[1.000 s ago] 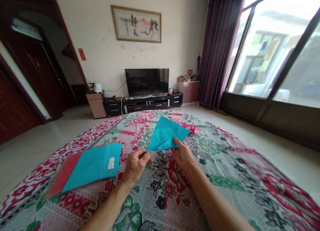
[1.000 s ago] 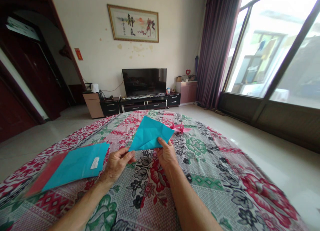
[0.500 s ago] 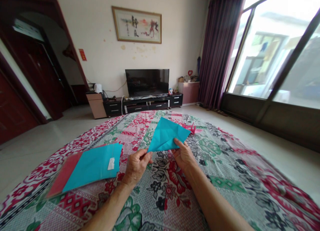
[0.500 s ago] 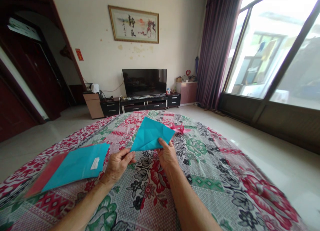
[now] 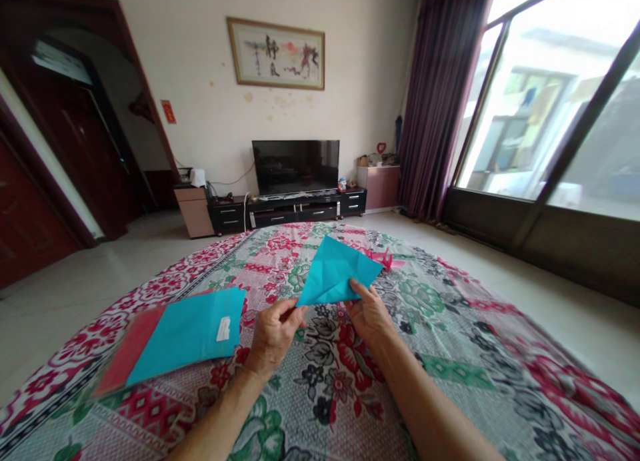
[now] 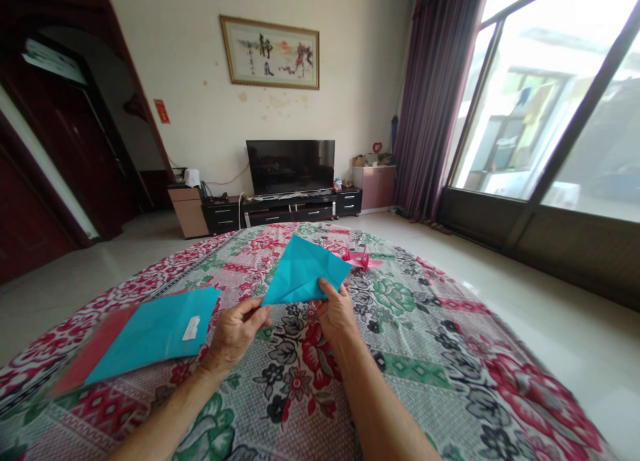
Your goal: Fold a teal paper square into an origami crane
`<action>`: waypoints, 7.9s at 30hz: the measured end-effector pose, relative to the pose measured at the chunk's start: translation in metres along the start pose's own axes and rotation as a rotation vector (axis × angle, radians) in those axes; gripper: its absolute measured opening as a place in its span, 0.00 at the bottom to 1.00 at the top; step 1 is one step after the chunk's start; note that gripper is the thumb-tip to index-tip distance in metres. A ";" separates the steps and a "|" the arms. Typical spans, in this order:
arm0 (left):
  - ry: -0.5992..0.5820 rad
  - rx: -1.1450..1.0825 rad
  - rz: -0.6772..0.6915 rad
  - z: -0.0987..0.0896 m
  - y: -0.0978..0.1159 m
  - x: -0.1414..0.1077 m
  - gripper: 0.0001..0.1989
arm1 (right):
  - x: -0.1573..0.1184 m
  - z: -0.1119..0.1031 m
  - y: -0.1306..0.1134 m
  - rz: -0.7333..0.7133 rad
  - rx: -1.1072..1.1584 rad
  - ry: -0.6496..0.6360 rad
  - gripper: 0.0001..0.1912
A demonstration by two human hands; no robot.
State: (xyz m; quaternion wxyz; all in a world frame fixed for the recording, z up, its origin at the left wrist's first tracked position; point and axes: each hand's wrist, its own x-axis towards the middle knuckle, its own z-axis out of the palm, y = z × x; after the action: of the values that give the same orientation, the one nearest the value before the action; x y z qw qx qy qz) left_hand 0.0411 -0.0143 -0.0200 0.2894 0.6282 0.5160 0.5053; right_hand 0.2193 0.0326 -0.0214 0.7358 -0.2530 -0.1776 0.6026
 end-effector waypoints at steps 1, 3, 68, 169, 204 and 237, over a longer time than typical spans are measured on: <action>0.004 -0.002 -0.001 0.000 0.000 0.000 0.12 | 0.000 0.000 0.000 0.000 -0.002 0.005 0.18; 0.011 0.001 0.007 0.000 0.001 0.000 0.11 | 0.000 -0.001 0.000 0.000 -0.009 0.003 0.18; 0.081 0.127 0.172 0.002 0.006 -0.001 0.12 | -0.002 -0.001 -0.001 0.041 0.033 0.018 0.17; 0.039 -0.101 0.014 0.001 0.010 -0.006 0.12 | 0.005 -0.007 -0.007 0.004 -0.152 0.035 0.22; 0.209 0.915 0.164 -0.005 -0.013 0.000 0.09 | -0.010 -0.009 -0.009 -0.468 -1.741 -0.021 0.24; 0.103 0.795 0.331 -0.003 -0.026 0.009 0.16 | -0.021 -0.003 -0.009 -0.705 -2.139 -0.307 0.09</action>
State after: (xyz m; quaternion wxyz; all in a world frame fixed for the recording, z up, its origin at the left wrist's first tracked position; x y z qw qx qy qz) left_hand 0.0285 0.0017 -0.0391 -0.0858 0.7391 0.5766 0.3376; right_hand 0.2238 0.0105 -0.0175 0.2415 -0.6109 -0.7504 -0.0739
